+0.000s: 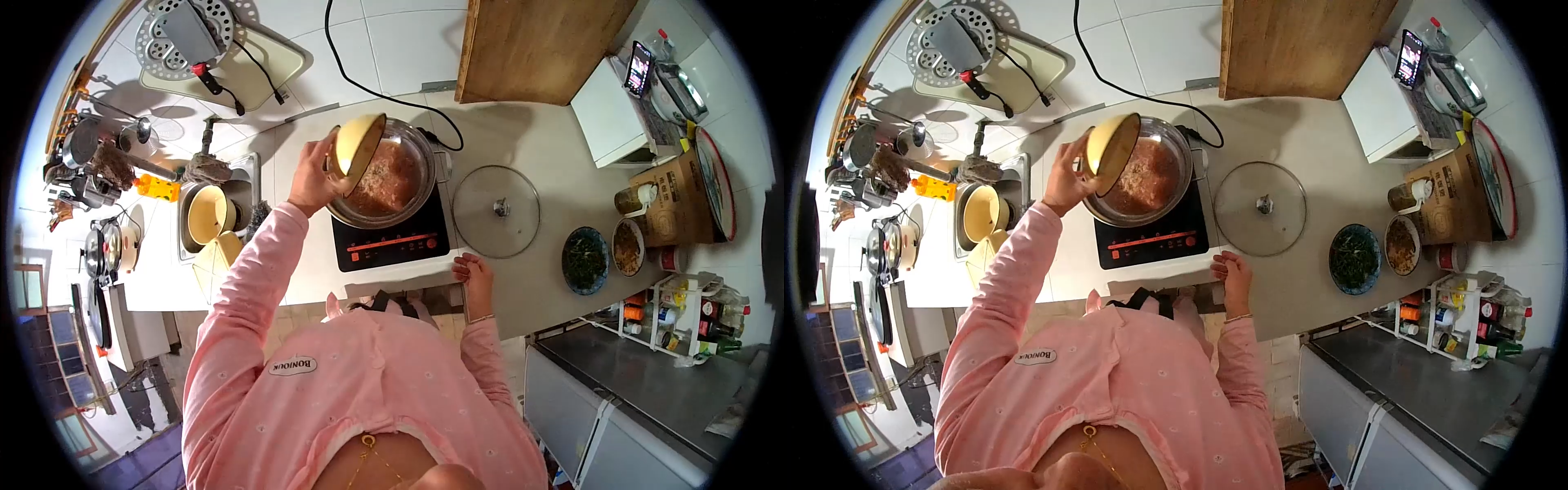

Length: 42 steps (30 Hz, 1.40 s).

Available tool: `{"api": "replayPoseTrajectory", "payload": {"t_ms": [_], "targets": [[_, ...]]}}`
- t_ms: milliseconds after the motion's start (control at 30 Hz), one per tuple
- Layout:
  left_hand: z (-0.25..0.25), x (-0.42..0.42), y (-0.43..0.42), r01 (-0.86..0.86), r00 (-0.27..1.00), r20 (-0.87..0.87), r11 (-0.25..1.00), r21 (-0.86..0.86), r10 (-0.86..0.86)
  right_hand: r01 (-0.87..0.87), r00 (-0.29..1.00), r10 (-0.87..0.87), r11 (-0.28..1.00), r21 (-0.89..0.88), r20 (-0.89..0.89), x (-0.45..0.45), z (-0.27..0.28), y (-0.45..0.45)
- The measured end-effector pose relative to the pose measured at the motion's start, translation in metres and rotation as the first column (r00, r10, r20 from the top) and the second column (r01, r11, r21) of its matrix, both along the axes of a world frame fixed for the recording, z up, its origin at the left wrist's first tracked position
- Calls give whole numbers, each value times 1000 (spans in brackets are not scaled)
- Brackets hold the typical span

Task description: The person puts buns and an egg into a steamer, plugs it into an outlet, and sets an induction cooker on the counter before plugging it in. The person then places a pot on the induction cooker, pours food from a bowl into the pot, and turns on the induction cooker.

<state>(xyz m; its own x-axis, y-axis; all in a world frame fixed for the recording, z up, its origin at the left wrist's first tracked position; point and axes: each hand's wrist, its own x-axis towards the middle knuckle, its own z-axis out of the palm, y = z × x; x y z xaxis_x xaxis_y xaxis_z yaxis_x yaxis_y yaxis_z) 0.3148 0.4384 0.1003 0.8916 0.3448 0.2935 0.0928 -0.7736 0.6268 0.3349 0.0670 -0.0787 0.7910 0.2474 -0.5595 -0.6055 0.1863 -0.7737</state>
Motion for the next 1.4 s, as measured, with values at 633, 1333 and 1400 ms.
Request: {"api": "replayPoseTrajectory", "payload": {"t_ms": [633,1333,1400], "targets": [[-44,-68,33,79,987,73,-39,-996,145,-373,140,750,645,-667,647,-83,64,126],[-63,-118,54,396,909,285,-420,-817,303,-169,588,574,777,-606,571,-81,54,87],[-67,-144,59,335,909,200,-355,-873,365,-68,613,571,727,-683,547,-77,38,68]]}}
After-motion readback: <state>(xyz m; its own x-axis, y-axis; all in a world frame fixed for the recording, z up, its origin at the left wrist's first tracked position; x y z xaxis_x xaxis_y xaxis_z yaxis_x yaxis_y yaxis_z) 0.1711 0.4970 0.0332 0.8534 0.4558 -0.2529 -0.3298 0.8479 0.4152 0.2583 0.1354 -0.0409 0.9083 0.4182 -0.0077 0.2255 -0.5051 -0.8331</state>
